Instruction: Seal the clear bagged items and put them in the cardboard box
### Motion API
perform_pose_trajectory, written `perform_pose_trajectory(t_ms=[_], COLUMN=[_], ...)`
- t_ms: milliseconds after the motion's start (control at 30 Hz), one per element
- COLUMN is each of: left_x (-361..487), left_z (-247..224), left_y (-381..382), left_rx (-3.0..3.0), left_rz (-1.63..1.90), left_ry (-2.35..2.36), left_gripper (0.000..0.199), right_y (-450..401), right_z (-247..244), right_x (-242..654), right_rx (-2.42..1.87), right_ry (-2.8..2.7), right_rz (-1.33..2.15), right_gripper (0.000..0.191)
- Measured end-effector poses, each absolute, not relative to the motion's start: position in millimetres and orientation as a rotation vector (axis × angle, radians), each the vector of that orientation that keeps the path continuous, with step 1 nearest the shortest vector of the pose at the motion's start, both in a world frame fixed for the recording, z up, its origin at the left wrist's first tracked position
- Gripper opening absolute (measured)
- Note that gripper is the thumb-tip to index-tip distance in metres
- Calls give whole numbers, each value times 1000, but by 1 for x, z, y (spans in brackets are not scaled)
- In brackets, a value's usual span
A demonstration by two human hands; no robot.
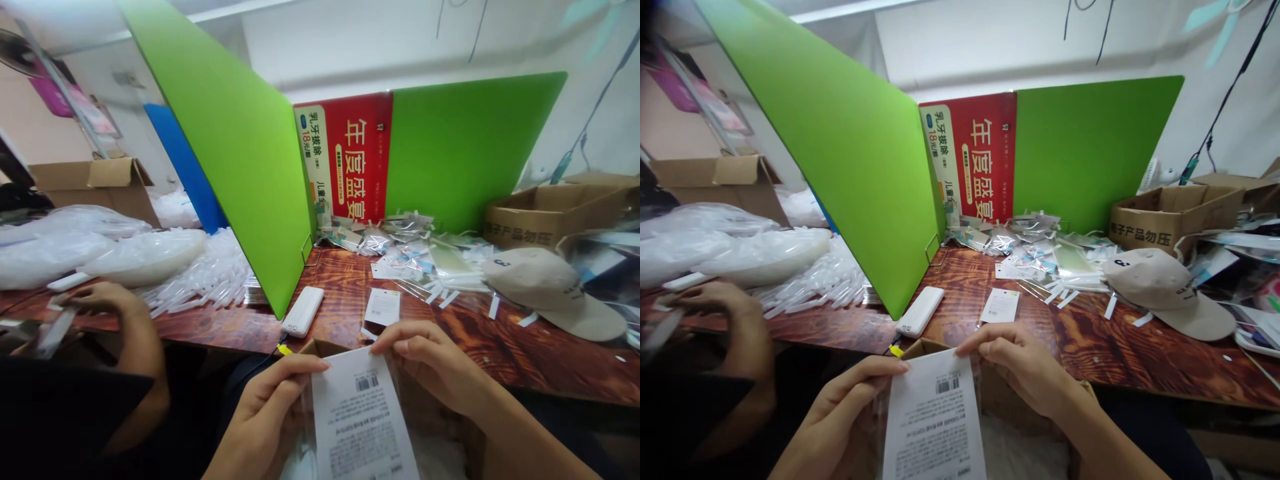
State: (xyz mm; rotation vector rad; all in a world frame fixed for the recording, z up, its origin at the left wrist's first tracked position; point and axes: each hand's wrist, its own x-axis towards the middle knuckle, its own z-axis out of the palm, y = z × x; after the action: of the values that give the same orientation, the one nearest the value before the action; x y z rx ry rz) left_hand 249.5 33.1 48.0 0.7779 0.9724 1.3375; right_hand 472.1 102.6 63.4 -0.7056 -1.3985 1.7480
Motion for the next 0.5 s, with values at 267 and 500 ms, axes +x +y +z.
perform_pose_trajectory(t_ms=[267, 500], left_x=[247, 252], left_z=[46, 60], left_y=[31, 27], left_rx=[782, 839], left_rz=[1367, 1141], left_ry=[968, 791], left_gripper=[31, 109], right_y=[99, 94], right_z=[66, 68], right_x=[473, 477], right_rx=[-628, -601], right_ry=[-1519, -1434], right_rz=[1686, 1589], right_gripper=[21, 23])
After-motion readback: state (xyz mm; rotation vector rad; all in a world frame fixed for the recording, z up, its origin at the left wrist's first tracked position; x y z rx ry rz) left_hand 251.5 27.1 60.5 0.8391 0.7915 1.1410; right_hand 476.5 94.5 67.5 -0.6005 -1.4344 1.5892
